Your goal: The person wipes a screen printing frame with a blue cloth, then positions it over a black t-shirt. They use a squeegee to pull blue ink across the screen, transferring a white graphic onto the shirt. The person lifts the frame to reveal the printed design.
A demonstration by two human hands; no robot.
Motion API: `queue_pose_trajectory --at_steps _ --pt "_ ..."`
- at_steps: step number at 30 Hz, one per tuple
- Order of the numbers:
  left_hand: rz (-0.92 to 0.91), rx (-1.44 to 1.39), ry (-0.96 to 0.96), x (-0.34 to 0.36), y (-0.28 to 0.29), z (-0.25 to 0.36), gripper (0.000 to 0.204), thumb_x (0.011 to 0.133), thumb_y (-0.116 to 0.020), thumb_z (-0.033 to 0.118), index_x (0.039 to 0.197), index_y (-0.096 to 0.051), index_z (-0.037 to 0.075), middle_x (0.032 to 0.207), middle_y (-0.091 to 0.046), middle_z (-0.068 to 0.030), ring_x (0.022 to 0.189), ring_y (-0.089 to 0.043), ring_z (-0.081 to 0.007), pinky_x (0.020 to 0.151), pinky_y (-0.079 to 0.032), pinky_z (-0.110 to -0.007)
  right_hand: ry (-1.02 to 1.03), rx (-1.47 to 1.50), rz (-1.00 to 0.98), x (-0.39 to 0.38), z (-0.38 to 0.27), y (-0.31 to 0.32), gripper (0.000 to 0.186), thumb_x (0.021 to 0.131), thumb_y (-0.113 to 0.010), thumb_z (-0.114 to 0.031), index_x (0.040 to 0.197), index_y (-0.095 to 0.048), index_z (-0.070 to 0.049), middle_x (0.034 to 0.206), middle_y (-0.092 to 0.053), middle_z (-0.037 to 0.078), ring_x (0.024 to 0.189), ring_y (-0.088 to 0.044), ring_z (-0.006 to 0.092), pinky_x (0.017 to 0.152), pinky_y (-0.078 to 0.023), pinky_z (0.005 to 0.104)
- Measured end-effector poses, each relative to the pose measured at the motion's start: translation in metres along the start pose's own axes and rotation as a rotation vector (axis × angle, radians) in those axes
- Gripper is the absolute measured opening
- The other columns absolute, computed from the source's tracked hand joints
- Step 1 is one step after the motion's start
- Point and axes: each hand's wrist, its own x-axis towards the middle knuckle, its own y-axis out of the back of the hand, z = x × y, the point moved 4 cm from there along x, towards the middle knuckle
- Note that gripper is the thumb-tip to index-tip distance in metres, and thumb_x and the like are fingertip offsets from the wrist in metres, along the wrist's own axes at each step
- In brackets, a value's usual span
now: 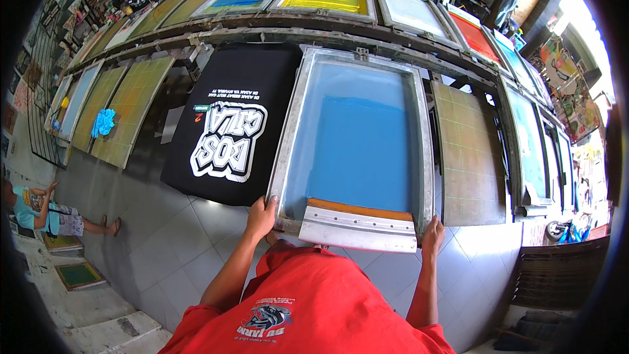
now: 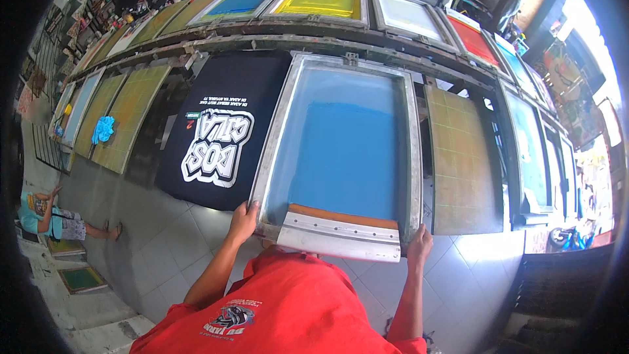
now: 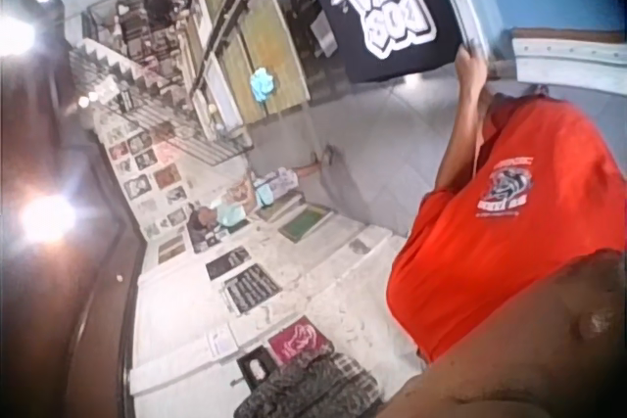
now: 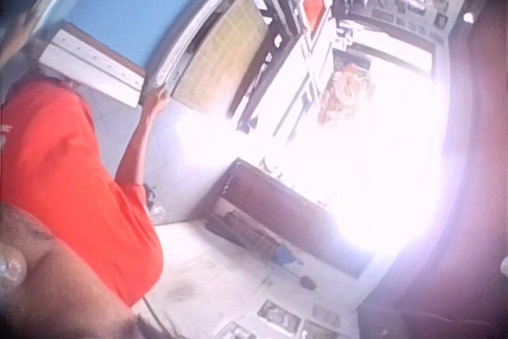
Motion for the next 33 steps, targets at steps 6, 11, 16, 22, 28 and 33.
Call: queue_pose_trajectory --at_steps 6,11,16,22,28,33 --pt "-0.002 0.025 0.014 0.003 -0.007 0.001 0.045 0.096 -0.05 0.038 0.091 -0.06 -0.006 0.084 -0.064 -0.0271 0.084 -0.061 -0.0466 0.073 -0.046 -0.048 -0.035 -0.068 -0.016 0.005 0.002 0.003 0.05 0.1 -0.043 -0.034 0.091 -0.062 0.011 0.065 -0.057 0.02 0.06 -0.05 0.0246 0.06 -0.04 0.0448" --pt "0.001 0.053 -0.035 0.002 -0.021 0.006 0.046 0.096 -0.05 0.038 0.094 -0.061 -0.006 0.088 -0.064 -0.0293 0.089 -0.06 -0.0481 0.076 -0.047 -0.05 0.011 -0.065 0.017 0.013 0.007 0.012 0.051 0.1 -0.043 -0.034 0.085 -0.059 0.011 0.062 -0.054 0.017 0.058 -0.047 0.0224 0.058 -0.038 0.0437" --pt "0.007 0.075 -0.031 -0.001 -0.033 0.008 0.047 0.096 -0.051 0.038 0.095 -0.061 -0.007 0.09 -0.064 -0.0305 0.091 -0.06 -0.048 0.078 -0.047 -0.05 -0.025 0.036 0.001 0.025 0.015 0.014 0.053 0.101 -0.042 -0.038 0.071 -0.052 0.005 0.059 -0.044 0.006 0.057 -0.038 0.0148 0.054 -0.032 0.0392" --pt "-0.016 0.077 -0.047 0.001 -0.041 0.003 0.047 0.096 -0.051 0.039 0.097 -0.06 -0.007 0.089 -0.064 -0.0291 0.088 -0.062 -0.0467 0.076 -0.047 -0.048 -0.001 0.043 -0.024 0.038 0.038 0.016 0.05 0.101 -0.042 -0.036 0.07 -0.051 0.001 0.057 -0.041 0.002 0.056 -0.036 0.0127 0.051 -0.031 0.0363" --pt "-0.109 -0.001 0.071 0.003 -0.04 0.001 0.049 0.095 -0.052 0.039 0.102 -0.06 -0.008 0.091 -0.065 -0.0295 0.091 -0.063 -0.0446 0.078 -0.048 -0.048 -0.046 0.185 -0.091 0.043 0.054 0.01 0.047 0.102 -0.042 -0.039 0.08 -0.057 0.0 0.068 -0.048 0.0 0.063 -0.042 0.0107 0.054 -0.034 0.0319" --pt "-0.067 0.007 0.057 0.004 -0.045 -0.004 0.052 0.095 -0.05 0.044 0.096 -0.059 -0.007 0.088 -0.064 -0.0294 0.087 -0.062 -0.0465 0.075 -0.048 -0.05 -0.104 0.211 -0.099 0.04 0.048 0.005 0.047 0.101 -0.042 -0.045 0.083 -0.056 -0.004 0.07 -0.045 -0.002 0.065 -0.043 0.0103 0.057 -0.037 0.0291"
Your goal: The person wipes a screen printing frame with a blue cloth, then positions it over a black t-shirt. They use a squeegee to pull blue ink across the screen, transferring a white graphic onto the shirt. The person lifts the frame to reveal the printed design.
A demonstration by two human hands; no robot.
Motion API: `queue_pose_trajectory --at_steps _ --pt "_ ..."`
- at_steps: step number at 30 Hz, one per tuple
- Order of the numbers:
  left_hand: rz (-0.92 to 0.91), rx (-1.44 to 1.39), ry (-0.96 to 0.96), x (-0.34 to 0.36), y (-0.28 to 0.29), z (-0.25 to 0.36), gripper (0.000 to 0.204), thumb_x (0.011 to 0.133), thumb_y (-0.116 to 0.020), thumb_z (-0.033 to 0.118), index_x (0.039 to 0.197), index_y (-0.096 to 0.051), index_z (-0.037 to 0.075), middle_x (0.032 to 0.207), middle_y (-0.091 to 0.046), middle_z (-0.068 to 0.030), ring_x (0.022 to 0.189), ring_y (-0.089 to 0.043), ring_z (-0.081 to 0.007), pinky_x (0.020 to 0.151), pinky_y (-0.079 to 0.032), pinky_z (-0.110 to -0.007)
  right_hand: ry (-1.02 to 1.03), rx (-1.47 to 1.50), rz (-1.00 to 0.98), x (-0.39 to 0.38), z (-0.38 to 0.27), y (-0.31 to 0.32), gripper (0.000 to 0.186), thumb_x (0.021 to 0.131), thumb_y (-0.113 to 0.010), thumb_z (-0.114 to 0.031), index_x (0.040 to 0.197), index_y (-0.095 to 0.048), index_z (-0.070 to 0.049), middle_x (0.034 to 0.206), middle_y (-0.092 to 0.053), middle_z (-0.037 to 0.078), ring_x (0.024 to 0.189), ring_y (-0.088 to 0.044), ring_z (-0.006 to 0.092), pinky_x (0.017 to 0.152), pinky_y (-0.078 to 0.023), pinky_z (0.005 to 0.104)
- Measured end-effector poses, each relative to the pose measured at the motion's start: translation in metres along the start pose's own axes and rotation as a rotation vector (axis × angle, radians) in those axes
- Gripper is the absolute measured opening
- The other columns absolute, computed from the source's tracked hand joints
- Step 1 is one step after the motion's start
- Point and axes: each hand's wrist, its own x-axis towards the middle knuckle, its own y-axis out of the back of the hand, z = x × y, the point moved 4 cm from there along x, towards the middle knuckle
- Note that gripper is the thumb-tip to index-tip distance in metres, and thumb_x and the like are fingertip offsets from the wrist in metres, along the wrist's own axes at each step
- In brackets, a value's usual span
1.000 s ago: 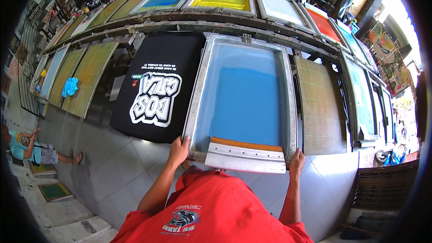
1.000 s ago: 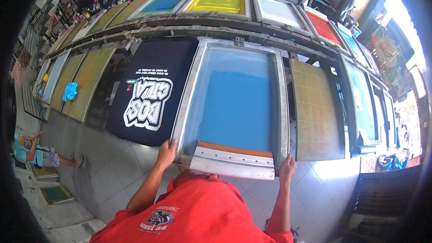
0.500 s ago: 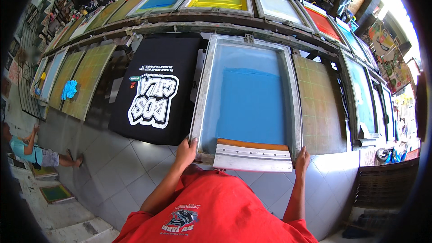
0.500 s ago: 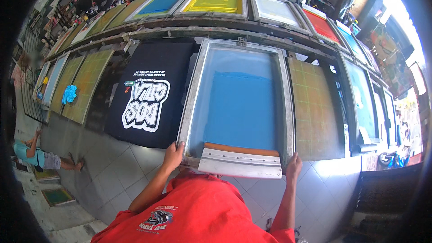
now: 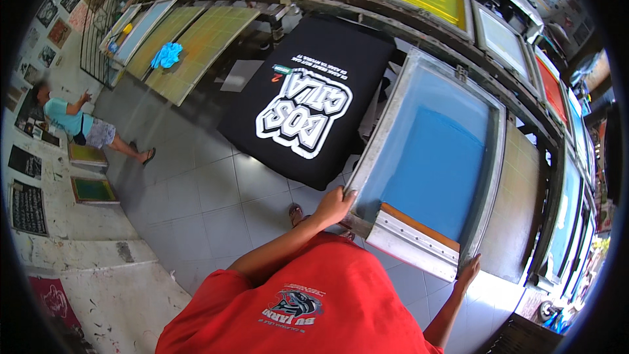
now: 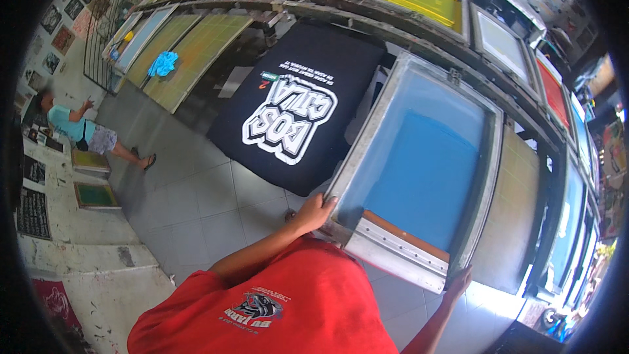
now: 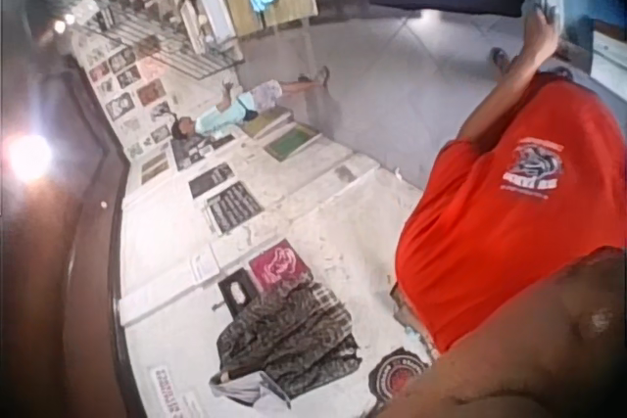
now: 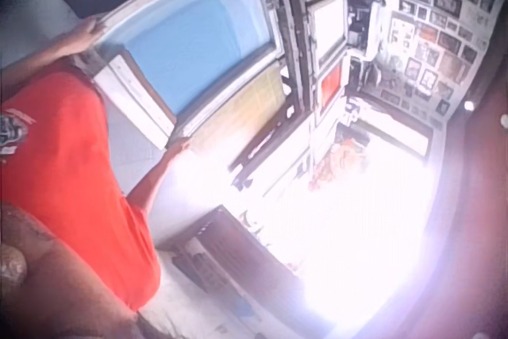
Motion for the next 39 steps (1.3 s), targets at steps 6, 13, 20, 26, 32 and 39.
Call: queue_pose_trajectory --at_steps 6,13,20,26,32,39 --pt "-0.087 -0.122 -0.011 0.008 -0.01 -0.017 0.048 0.096 -0.051 0.042 0.099 -0.056 -0.005 0.09 -0.063 -0.0301 0.088 -0.061 -0.0471 0.076 -0.047 -0.049 0.02 -0.017 0.069 0.007 0.011 -0.007 0.056 0.1 -0.043 -0.049 0.105 -0.061 0.003 0.084 -0.055 0.003 0.077 -0.051 0.0133 0.068 -0.043 0.0295" --pt "-0.518 -0.351 0.069 0.014 0.005 -0.03 0.049 0.096 -0.053 0.042 0.114 -0.046 -0.003 0.082 -0.061 -0.0202 0.073 -0.062 -0.0283 0.066 -0.047 -0.04 -0.023 -0.116 0.068 0.015 0.031 0.046 0.067 0.095 -0.048 -0.052 0.137 -0.047 0.0 0.132 -0.055 0.018 0.118 -0.053 0.03 0.094 -0.042 0.0418" --pt "-0.82 -0.242 -0.169 0.017 0.027 -0.041 0.051 0.092 -0.055 0.043 0.112 -0.047 -0.003 0.08 -0.067 -0.0186 0.079 -0.066 -0.0336 0.069 -0.049 -0.043 -0.03 -0.487 0.088 -0.094 -0.012 0.064 0.059 0.099 -0.045 -0.048 0.133 -0.052 0.0 0.129 -0.058 0.019 0.113 -0.058 0.0315 0.091 -0.045 0.043" --pt "-0.745 -0.255 -0.197 0.024 0.021 -0.035 0.047 0.092 -0.057 0.039 0.114 -0.049 -0.002 0.081 -0.066 -0.0205 0.076 -0.067 -0.0348 0.07 -0.049 -0.045 0.17 -0.872 0.0 -0.171 -0.057 0.006 0.041 0.098 -0.051 -0.022 0.133 -0.05 -0.001 0.123 -0.057 0.023 0.107 -0.059 0.0336 0.091 -0.047 0.0418" --pt "-0.649 -0.398 -0.114 0.021 0.003 -0.041 0.04 0.094 -0.056 0.03 0.113 -0.05 -0.005 0.093 -0.063 -0.0275 0.086 -0.064 -0.0393 0.075 -0.049 -0.045 0.135 -0.677 0.09 -0.171 -0.045 0.009 0.05 0.096 -0.055 -0.015 0.142 -0.039 -0.002 0.135 -0.046 0.022 0.105 -0.06 0.0299 0.089 -0.05 0.0393" --pt "-0.209 -0.306 -0.164 0.005 -0.001 -0.023 0.034 0.095 -0.057 0.03 0.102 -0.055 -0.004 0.085 -0.062 -0.0237 0.081 -0.062 -0.0369 0.073 -0.048 -0.045 0.119 -0.354 0.116 -0.117 -0.009 0.039 0.05 0.099 -0.05 -0.021 0.144 -0.037 -0.004 0.14 -0.045 0.018 0.114 -0.056 0.0293 0.093 -0.046 0.0371"
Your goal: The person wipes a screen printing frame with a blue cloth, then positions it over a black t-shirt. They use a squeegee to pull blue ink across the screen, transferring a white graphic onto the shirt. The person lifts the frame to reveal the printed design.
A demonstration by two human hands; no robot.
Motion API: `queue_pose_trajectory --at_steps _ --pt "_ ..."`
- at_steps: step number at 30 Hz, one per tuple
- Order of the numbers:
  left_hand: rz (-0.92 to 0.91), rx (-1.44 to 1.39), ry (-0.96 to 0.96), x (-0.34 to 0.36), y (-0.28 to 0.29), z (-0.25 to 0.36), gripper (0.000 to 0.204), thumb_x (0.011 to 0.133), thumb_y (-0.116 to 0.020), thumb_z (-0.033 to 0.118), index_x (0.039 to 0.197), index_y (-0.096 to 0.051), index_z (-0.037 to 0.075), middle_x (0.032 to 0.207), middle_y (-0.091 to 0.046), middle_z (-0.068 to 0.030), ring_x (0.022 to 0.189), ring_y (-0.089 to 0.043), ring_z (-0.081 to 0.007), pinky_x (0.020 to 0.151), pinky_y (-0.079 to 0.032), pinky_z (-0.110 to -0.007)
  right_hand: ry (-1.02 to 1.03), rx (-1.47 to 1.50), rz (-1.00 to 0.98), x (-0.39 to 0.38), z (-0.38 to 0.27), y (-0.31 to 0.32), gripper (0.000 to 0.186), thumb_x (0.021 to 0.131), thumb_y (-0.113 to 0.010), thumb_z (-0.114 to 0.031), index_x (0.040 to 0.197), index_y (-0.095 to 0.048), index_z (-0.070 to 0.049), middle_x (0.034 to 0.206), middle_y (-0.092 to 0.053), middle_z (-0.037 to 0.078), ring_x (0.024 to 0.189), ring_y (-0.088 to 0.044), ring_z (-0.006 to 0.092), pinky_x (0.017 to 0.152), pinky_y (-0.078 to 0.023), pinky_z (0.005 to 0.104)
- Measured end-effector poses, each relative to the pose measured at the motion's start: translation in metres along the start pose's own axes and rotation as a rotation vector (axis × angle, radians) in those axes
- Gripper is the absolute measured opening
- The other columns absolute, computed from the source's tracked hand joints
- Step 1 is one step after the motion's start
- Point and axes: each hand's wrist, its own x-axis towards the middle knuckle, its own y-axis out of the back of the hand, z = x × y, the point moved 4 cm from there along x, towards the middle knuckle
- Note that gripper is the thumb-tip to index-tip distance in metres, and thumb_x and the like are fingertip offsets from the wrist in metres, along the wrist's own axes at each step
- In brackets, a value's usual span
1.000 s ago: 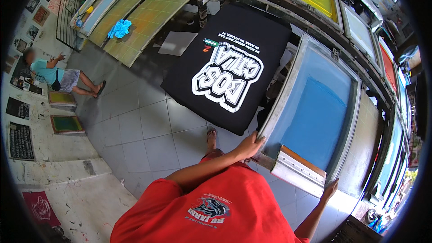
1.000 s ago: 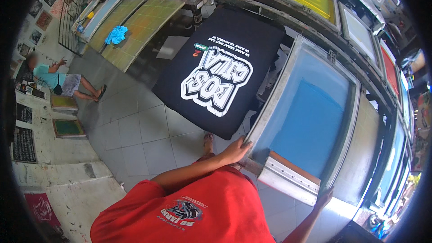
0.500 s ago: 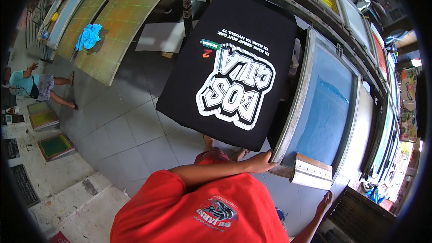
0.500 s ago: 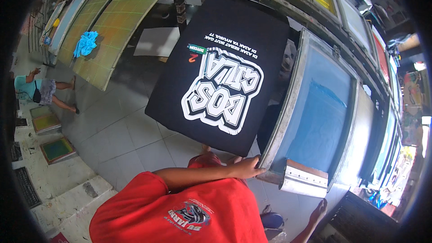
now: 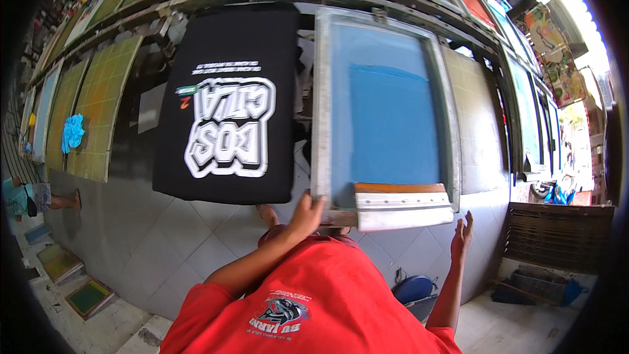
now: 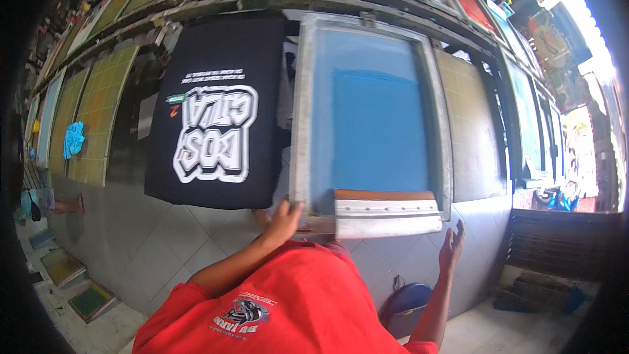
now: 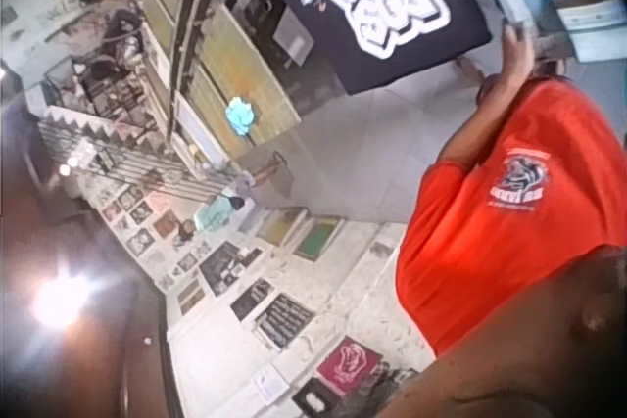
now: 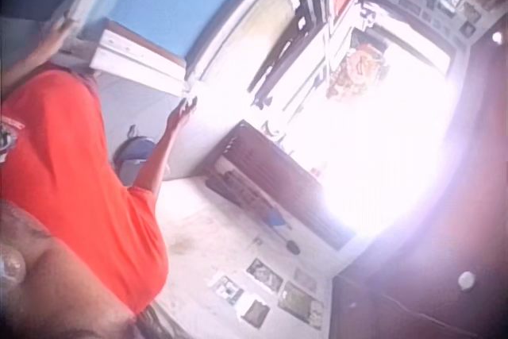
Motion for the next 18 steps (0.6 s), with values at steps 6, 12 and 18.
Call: queue_pose_trajectory --at_steps 6,12,18 --pt "0.161 0.125 0.13 -0.002 -0.008 0.005 0.039 0.095 -0.055 0.031 0.108 -0.058 -0.005 0.096 -0.065 -0.0237 0.091 -0.063 -0.0349 0.079 -0.048 -0.042 -0.127 0.49 -0.231 0.055 0.035 -0.015 0.045 0.104 -0.039 -0.036 0.14 -0.044 -0.01 0.129 -0.053 0.013 0.105 -0.056 0.0212 0.087 -0.046 0.0338" --pt "0.203 0.196 0.128 -0.002 -0.012 0.012 0.04 0.096 -0.054 0.032 0.11 -0.059 -0.005 0.099 -0.067 -0.0184 0.092 -0.062 -0.0262 0.082 -0.047 -0.038 -0.206 0.688 -0.312 0.072 0.045 -0.048 0.043 0.104 -0.037 -0.036 0.132 -0.051 -0.006 0.118 -0.058 0.008 0.1 -0.056 0.0127 0.082 -0.048 0.0298" --pt "0.219 0.1 0.15 -0.002 -0.014 0.01 0.042 0.097 -0.054 0.033 0.113 -0.06 -0.005 0.1 -0.067 -0.0118 0.092 -0.059 -0.0175 0.082 -0.046 -0.034 -0.353 0.914 -0.393 0.077 0.056 -0.072 0.051 0.103 -0.04 -0.042 0.13 -0.051 0.0 0.118 -0.058 0.008 0.103 -0.056 0.0161 0.084 -0.048 0.0321"
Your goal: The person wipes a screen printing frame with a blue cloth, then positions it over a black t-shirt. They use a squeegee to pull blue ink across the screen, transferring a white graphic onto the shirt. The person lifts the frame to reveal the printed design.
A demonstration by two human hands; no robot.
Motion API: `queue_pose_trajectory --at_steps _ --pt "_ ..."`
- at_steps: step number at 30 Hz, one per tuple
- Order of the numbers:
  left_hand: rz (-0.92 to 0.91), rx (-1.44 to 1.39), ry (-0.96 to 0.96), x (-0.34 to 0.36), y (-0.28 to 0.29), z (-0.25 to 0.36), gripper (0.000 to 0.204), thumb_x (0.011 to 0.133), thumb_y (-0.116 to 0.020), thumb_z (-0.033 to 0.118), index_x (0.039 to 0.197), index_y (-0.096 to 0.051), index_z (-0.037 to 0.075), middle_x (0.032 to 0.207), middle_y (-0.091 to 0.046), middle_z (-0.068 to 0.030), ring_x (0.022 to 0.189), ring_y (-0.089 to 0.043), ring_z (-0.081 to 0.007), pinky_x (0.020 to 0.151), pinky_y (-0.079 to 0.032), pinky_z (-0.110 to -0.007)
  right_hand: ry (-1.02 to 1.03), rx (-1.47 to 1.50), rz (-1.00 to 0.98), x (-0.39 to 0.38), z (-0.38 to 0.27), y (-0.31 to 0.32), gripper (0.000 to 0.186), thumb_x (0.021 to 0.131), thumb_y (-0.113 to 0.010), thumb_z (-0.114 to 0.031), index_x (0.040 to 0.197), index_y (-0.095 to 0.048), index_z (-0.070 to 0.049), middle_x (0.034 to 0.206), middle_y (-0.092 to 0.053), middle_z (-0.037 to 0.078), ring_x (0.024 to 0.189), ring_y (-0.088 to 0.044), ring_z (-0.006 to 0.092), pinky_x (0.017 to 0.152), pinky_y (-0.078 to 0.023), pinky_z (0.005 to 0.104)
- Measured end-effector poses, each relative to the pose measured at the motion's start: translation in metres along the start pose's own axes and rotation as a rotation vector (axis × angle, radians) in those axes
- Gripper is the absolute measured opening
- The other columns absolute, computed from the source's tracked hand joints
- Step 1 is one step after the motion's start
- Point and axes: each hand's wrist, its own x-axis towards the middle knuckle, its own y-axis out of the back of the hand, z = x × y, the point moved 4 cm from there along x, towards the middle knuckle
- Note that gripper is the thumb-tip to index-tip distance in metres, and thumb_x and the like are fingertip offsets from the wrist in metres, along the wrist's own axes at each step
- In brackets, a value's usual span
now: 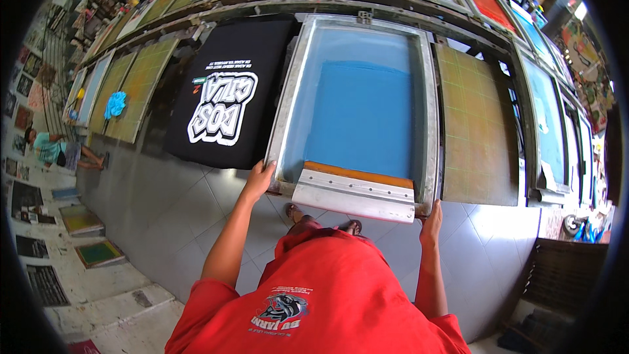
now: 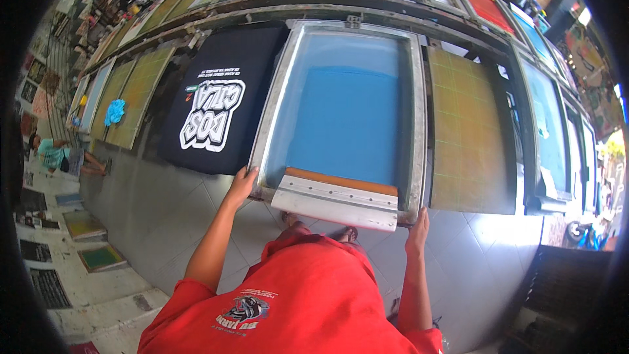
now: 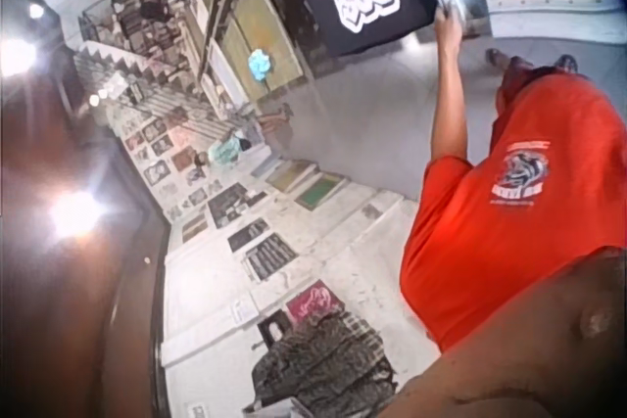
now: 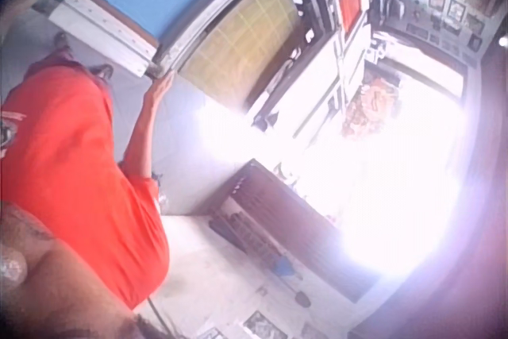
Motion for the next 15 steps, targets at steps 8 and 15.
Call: queue_pose_trajectory --at_steps 8,15 --pt "0.028 -0.006 -0.038 0.002 0.0 -0.007 0.044 0.095 -0.057 0.037 0.105 -0.06 -0.006 0.091 -0.067 -0.014 0.083 -0.06 -0.0202 0.074 -0.047 -0.036 -0.02 -0.03 0.123 0.006 0.001 0.004 0.066 0.098 -0.043 -0.053 0.135 -0.044 0.001 0.125 -0.054 0.014 0.105 -0.059 0.0241 0.079 -0.052 0.037" --pt "-0.031 0.03 -0.015 -0.003 0.004 0.009 0.048 0.095 -0.055 0.037 0.116 -0.058 -0.006 0.11 -0.065 -0.0226 0.107 -0.061 -0.0313 0.091 -0.046 -0.039 0.022 -0.095 0.131 0.009 0.001 0.01 0.066 0.095 -0.048 -0.058 0.132 -0.048 -0.003 0.116 -0.058 0.007 0.091 -0.059 0.0142 0.074 -0.049 0.0258"
